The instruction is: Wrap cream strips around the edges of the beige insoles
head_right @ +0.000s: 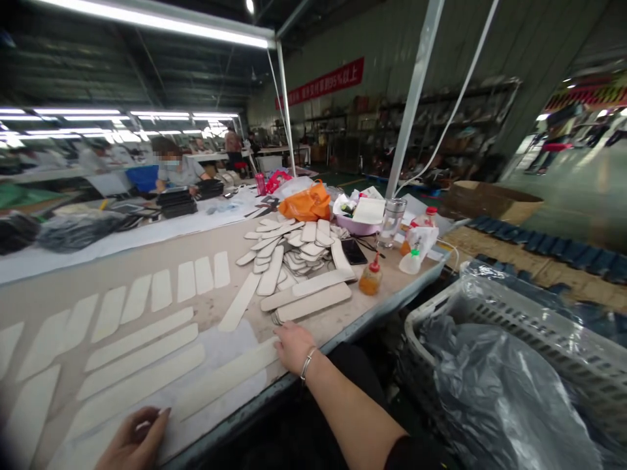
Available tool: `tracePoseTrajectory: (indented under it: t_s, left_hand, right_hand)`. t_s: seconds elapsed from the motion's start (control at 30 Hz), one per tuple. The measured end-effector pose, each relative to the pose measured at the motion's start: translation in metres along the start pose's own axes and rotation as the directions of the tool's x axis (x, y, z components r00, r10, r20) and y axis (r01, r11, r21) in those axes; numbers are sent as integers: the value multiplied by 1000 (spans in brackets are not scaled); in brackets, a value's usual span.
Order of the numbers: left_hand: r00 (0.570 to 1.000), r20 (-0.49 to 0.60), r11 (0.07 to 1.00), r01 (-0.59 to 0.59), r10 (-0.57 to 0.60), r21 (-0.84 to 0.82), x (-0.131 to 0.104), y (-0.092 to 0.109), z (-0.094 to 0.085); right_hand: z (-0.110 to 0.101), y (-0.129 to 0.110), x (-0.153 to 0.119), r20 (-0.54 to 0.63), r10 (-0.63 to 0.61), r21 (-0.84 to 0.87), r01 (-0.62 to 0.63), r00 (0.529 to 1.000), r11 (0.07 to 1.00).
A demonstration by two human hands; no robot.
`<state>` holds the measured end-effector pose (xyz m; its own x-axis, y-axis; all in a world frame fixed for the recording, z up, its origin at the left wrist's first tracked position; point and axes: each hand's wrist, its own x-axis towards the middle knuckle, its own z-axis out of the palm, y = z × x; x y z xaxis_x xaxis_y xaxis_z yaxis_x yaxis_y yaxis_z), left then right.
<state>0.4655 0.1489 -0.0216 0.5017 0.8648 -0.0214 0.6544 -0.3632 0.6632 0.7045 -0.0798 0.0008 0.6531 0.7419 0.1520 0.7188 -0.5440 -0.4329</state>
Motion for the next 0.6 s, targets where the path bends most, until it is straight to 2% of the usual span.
tracePoseTrajectory:
  t_s: [0.07, 0.13, 0.27, 0.43, 0.6]
  left_hand:
    - [1000, 24, 1000, -1, 1, 1, -1, 0, -2]
    - [998, 34, 999, -50, 50, -18, -3, -1, -4]
    - [989, 10, 989, -146, 147, -27, -3, -3, -1]
    - [981, 37, 967, -196, 193, 160, 7, -7, 3]
    - [973, 122, 922, -225, 196, 314, 9, 0, -4]
  right_hand:
    - [0, 1, 0, 2, 19, 4, -19, 1000, 1000]
    - [-2, 6, 1, -17, 31, -17, -32, 999, 999]
    - [-14, 28, 8, -108, 15, -122, -28, 994, 992]
    - [-22, 63, 21, -98, 69, -232, -90, 993, 969]
    - [-20, 81, 23, -19, 42, -201, -45, 999, 979]
